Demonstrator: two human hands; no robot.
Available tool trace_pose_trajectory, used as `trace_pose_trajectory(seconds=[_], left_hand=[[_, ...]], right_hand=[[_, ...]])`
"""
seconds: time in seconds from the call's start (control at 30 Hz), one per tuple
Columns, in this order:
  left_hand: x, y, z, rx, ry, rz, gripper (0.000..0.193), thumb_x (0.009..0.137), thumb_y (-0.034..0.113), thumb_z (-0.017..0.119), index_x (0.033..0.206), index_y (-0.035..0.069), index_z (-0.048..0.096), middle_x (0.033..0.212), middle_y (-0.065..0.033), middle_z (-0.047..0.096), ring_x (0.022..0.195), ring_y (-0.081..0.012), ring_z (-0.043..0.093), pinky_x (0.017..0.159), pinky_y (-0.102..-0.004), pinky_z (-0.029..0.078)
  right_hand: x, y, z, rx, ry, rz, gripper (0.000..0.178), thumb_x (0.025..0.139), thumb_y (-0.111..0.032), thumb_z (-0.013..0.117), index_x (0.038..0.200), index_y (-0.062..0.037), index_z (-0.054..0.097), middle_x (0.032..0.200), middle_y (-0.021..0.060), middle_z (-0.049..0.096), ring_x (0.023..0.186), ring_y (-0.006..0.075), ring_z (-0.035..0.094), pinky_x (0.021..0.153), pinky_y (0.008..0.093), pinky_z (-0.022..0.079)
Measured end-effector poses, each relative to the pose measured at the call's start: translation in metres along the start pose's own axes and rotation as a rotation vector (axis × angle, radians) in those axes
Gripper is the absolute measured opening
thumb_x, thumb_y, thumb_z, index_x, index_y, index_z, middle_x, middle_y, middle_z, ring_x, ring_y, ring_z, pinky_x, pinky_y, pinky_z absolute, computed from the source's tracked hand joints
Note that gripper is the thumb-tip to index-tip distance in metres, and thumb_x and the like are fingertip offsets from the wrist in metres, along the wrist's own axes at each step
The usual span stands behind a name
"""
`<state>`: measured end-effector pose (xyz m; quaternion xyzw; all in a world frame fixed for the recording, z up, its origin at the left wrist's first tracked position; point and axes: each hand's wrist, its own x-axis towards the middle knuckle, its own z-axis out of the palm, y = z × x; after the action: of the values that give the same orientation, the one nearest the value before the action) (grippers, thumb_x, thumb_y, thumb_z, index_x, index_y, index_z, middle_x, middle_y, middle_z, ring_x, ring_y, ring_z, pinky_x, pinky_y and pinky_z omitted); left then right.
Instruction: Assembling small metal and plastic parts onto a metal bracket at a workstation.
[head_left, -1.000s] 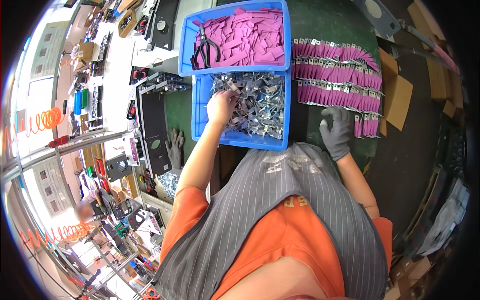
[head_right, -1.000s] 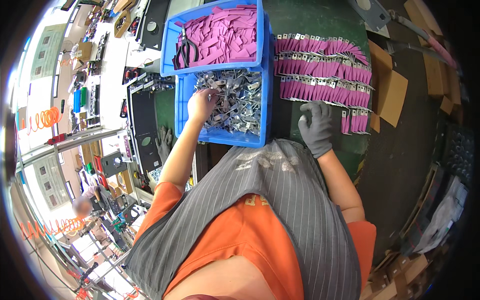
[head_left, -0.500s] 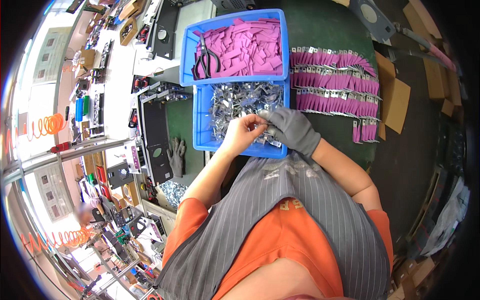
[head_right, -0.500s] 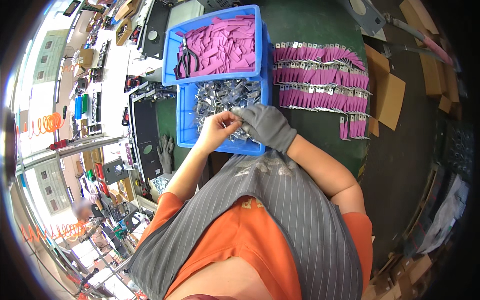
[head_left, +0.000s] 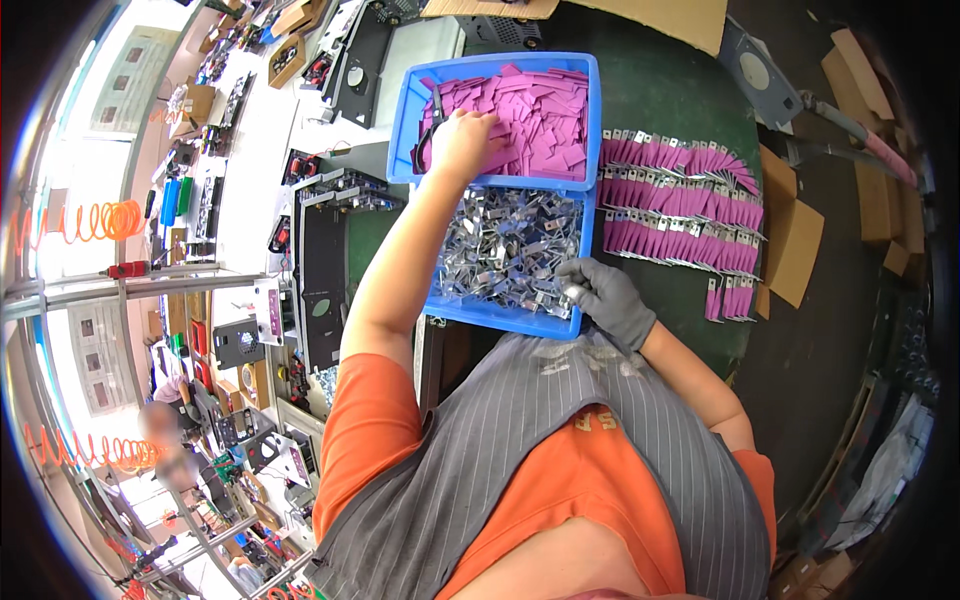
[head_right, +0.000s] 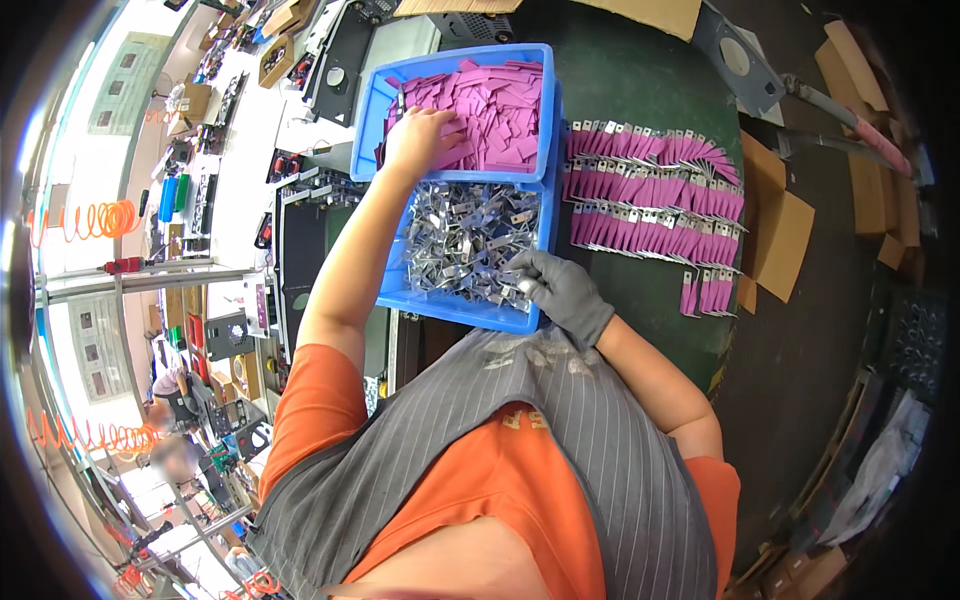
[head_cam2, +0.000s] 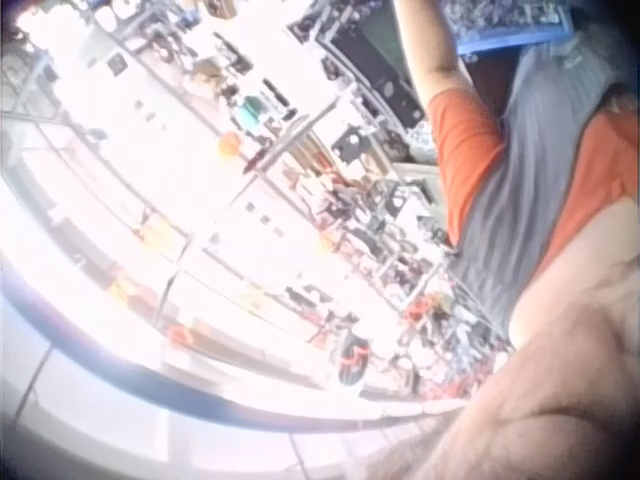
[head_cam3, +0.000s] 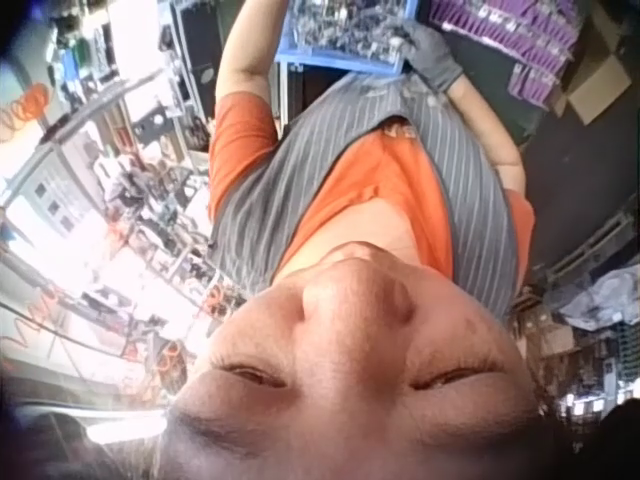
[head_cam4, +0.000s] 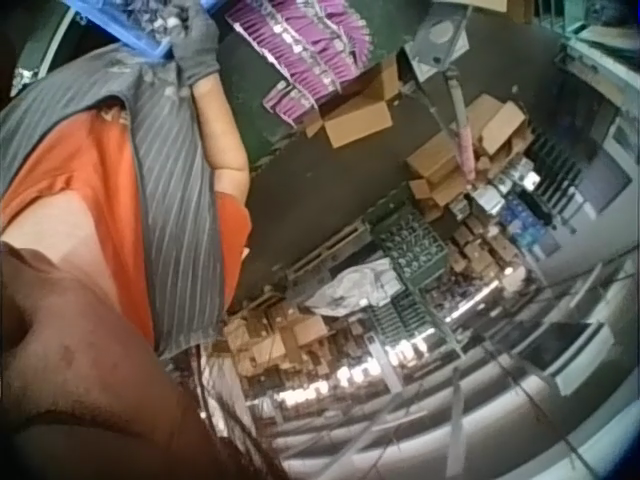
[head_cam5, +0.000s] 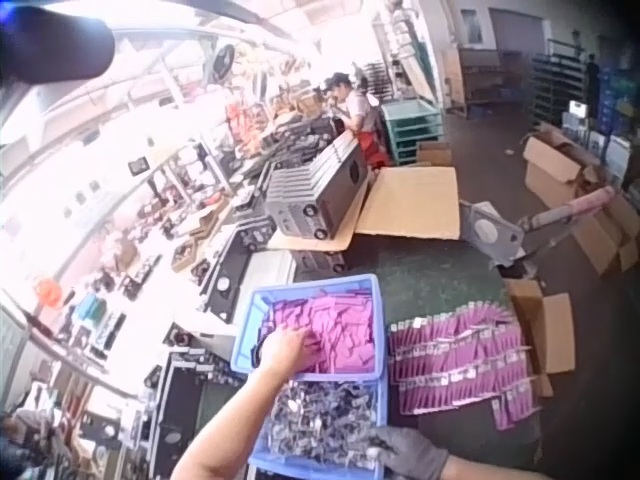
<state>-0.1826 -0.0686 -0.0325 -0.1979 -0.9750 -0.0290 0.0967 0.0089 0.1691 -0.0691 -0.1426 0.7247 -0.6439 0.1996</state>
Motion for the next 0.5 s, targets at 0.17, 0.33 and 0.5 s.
trace_pose_trajectory(seconds=[0.17, 0.33, 0.5], left_hand=[[0.002, 0.006, -0.003, 0.0, -0.087, -0.028, 0.019, 0.081, 0.027, 0.063, 0.091, 0.012, 0.07, 0.084, -0.0099, 0.068, 0.076, -0.029, 0.063, 0.072, -0.036, 0.051], [-0.038, 0.054, -0.053, -0.521, 0.125, -0.002, 0.011, 0.073, 0.01, 0.074, 0.083, 0.007, 0.071, 0.081, -0.0062, 0.069, 0.07, -0.0171, 0.062, 0.064, -0.0297, 0.049], [-0.086, 0.095, -0.06, -0.783, 0.02, -0.024, 0.016, 0.071, 0.008, 0.076, 0.071, 0.004, 0.06, 0.086, -0.0037, 0.07, 0.071, -0.0164, 0.062, 0.06, -0.0274, 0.05]], right_hand=[[-0.005, 0.002, -0.001, 0.059, 0.012, -0.006, 0.023, 0.087, -0.006, 0.056, 0.11, -0.0061, 0.058, 0.087, 0.004, 0.062, 0.075, 0.0091, 0.057, 0.071, 0.0254, 0.049], [-0.016, -0.011, -0.012, 0.518, 0.025, 0.071, 0.032, 0.088, -0.001, 0.053, 0.12, -0.0042, 0.052, 0.089, 0.0023, 0.059, 0.075, 0.0061, 0.056, 0.064, 0.0199, 0.048], [-0.04, -0.063, -0.04, 0.554, 0.084, -0.088, 0.031, 0.089, 0.001, 0.052, 0.12, -0.0011, 0.054, 0.093, 0.0046, 0.061, 0.076, 0.0077, 0.06, 0.065, 0.0206, 0.051]])
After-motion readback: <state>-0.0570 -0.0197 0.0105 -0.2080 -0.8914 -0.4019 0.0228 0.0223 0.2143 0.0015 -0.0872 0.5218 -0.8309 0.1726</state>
